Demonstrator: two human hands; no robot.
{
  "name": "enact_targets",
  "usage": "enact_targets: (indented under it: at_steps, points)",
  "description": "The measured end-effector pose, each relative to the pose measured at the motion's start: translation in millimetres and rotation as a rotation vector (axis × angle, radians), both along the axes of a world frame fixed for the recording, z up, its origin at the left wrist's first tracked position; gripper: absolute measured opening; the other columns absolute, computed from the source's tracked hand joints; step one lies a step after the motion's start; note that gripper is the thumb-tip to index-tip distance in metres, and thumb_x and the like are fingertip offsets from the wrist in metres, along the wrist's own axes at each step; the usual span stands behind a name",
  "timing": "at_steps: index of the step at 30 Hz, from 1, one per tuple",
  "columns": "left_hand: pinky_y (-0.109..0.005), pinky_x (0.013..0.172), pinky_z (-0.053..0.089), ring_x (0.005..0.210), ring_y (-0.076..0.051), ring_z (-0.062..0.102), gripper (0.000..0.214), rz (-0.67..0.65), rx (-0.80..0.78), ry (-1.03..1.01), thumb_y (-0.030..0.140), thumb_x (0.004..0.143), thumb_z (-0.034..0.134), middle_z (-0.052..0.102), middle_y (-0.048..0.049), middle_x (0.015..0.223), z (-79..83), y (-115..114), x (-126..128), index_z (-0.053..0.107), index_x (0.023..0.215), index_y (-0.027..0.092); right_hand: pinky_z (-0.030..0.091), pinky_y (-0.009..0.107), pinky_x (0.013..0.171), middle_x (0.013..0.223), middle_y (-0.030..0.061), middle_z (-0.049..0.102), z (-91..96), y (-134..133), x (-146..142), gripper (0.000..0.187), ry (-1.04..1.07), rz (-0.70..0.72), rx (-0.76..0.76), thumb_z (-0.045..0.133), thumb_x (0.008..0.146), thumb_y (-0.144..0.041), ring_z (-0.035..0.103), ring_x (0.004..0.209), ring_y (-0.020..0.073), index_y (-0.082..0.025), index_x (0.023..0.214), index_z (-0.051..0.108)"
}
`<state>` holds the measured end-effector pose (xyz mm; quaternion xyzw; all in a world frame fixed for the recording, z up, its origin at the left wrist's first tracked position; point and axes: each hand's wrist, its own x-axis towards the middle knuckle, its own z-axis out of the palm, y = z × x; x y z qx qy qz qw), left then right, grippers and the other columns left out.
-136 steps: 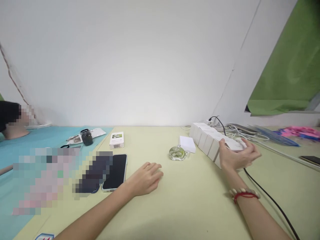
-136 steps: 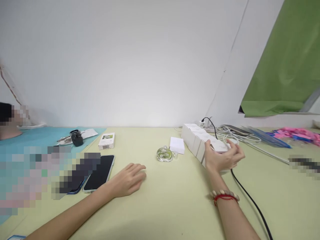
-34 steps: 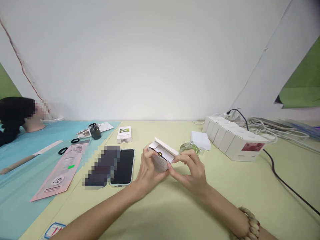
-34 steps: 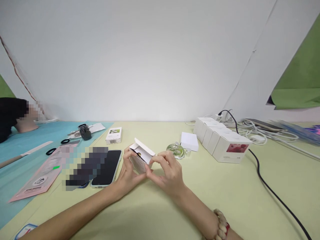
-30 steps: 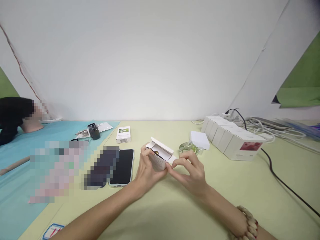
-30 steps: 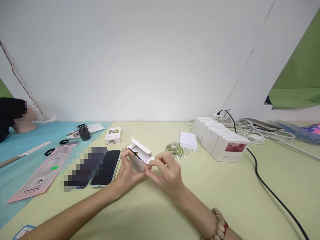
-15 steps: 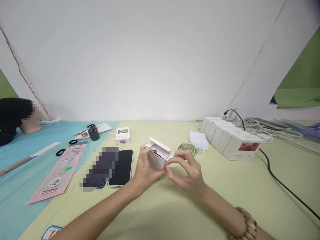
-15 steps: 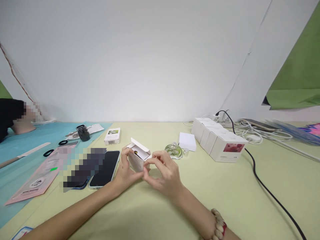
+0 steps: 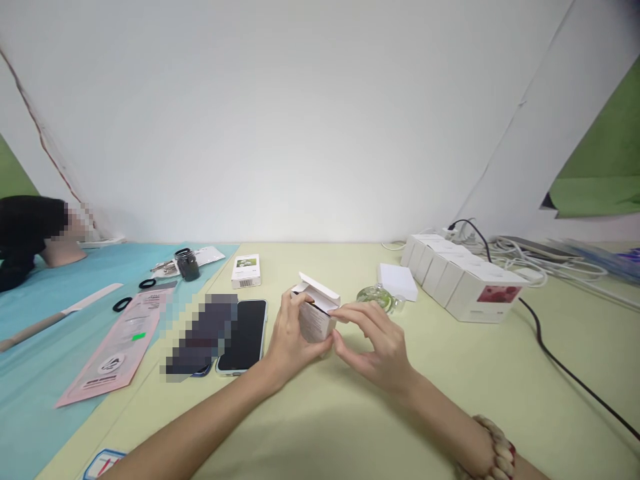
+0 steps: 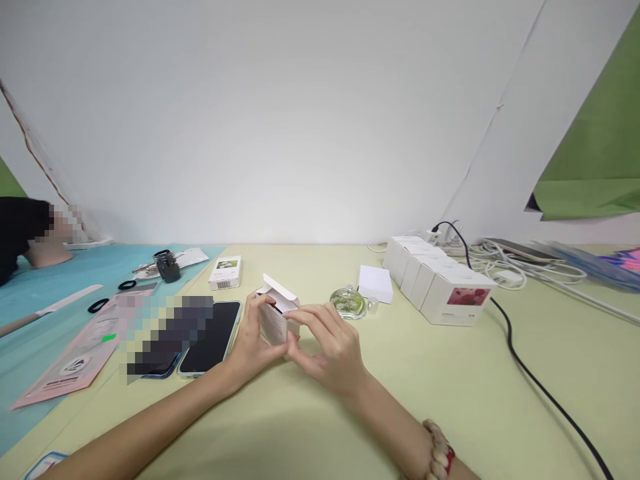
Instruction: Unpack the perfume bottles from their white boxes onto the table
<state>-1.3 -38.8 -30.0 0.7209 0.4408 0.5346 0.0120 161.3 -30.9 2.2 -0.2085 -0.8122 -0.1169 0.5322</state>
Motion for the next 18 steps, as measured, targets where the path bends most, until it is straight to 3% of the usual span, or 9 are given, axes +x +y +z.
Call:
enact_targets:
  at_steps: [5, 10, 18]
  points:
    - [-0.035, 0.08, 0.042, 0.095, -0.021, 0.048, 0.056, -0.02, -0.006, 0.008, 0.022, 0.065, 0.065, 0.044, -0.0072, 0.104, 1.1, -0.3, 0.3, 0.035, 0.113, 0.021, 0.045, 0.027, 0.06, 0.084, 0.0033, 0.063, -1.6, 2.6, 2.0, 0.03, -0.07, -0.067, 0.069, 0.06, 0.069, -0.013, 0.054, 0.068, 0.0134, -0.022, 0.098, 0.061]
    - [-0.036, 0.08, 0.043, 0.095, -0.02, 0.048, 0.061, -0.013, -0.042, 0.013, 0.021, 0.067, 0.064, 0.043, -0.0065, 0.105, 5.3, -3.1, 0.8, 0.036, 0.121, 0.024, 0.04, 0.024, 0.054, 0.069, 0.0006, 0.055, -3.9, 3.0, 2.5, 0.027, -0.077, -0.108, 0.089, 0.059, 0.072, -0.016, 0.047, 0.06, 0.0115, -0.024, 0.097, 0.063]
    - [-0.038, 0.088, 0.042, 0.105, -0.023, 0.045, 0.079, 0.034, -0.041, 0.071, 0.025, 0.069, 0.064, 0.041, -0.0109, 0.115, 7.5, -6.4, 4.3, 0.021, 0.136, 0.023, 0.037, 0.022, 0.051, 0.062, -0.0007, 0.049, 1.1, -0.5, 1.1, 0.026, -0.068, -0.1, 0.08, 0.059, 0.073, -0.014, 0.044, 0.058, 0.0102, -0.021, 0.096, 0.065]
